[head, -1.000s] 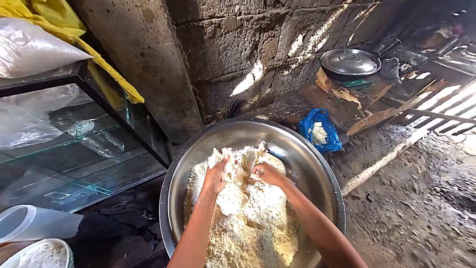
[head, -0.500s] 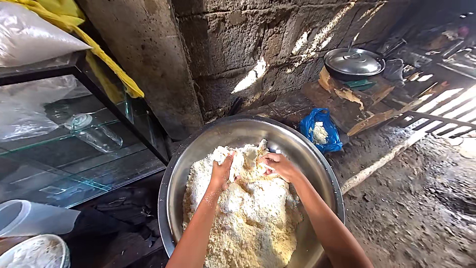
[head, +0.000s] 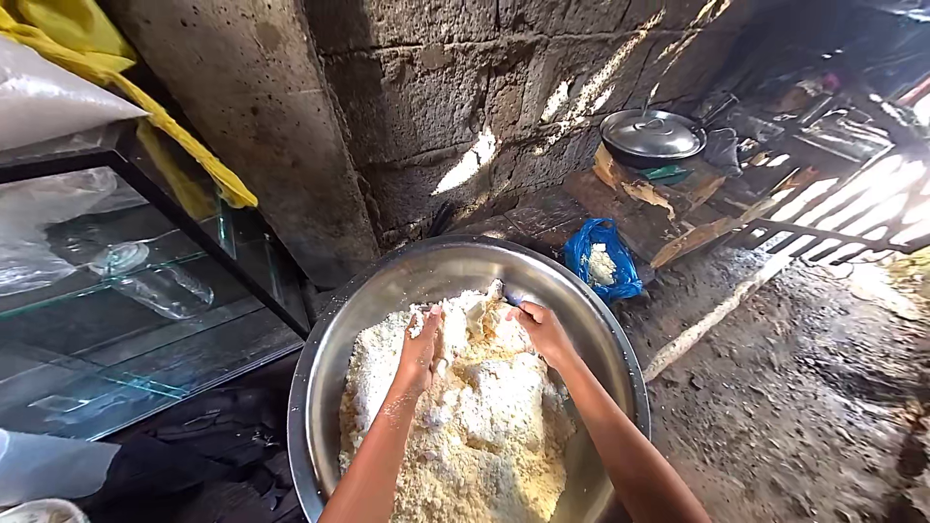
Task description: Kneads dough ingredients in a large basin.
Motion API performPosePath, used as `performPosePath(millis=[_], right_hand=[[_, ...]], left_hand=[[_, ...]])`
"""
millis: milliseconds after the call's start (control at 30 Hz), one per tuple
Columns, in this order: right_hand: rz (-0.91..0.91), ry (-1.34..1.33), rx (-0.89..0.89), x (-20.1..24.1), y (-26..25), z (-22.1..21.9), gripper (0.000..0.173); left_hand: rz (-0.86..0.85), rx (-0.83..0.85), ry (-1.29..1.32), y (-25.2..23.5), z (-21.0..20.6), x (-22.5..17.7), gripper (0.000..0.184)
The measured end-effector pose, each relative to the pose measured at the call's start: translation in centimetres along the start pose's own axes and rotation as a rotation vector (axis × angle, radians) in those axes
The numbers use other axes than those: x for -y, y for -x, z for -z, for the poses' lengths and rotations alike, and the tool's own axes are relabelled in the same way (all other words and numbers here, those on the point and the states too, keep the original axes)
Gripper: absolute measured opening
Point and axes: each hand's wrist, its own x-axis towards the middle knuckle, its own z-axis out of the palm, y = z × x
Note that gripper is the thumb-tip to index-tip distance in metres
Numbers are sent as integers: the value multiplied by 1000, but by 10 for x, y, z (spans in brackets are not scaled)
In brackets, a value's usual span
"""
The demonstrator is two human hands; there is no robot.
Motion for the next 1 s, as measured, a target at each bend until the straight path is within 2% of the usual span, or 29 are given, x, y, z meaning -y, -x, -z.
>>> performPosePath(millis=[67, 133, 267, 333, 400, 433, 467, 533, 567, 633, 700, 767, 833, 900, 1000], right_hand=[[-73, 13, 115, 0, 4, 10, 30], [-65, 50, 139, 0, 11, 14, 29], [-43, 318, 101, 5, 26, 31, 16], [-75, 312, -17, 4, 28, 48, 14], [-65, 160, -263, 1, 23, 71, 14], [-51, 114, -442, -1, 18, 83, 18], [-47, 91, -592, -3, 12, 94, 33], [-112, 45, -649, -1, 5, 104, 82], [-130, 17, -603, 3, 3, 98, 90], [-80, -16, -442, 14, 11, 60, 81], [70, -75, -288, 28, 24, 1, 70], [264, -146, -199, 39, 43, -63, 76], [385, -168, -181, 49, 62, -114, 86], [381, -219, -161, 56, 75, -145, 89], [252, -345, -209, 66, 80, -163, 67]], left_hand=[[47, 151, 167, 3, 6, -4, 52], [-2, 229, 208, 3, 9, -2, 64], [-67, 226, 166, -4, 9, 6, 48], [-90, 258, 148, -4, 9, 8, 45], [-79, 275, 120, -2, 5, 7, 43], [-65, 263, 115, -1, 2, 7, 42], [-53, 253, 117, 0, 0, 7, 42], [-44, 231, 156, 0, -4, 12, 37], [-34, 215, 177, 0, -7, 14, 33], [4, 177, 199, 2, -13, 15, 24], [49, 138, 225, 3, -21, 15, 36], [68, 81, 292, 6, -25, 17, 56], [14, 56, 403, 5, -24, 22, 65], [-64, -25, 478, 1, -22, 28, 61], [-126, -121, 464, -1, -21, 31, 46]])
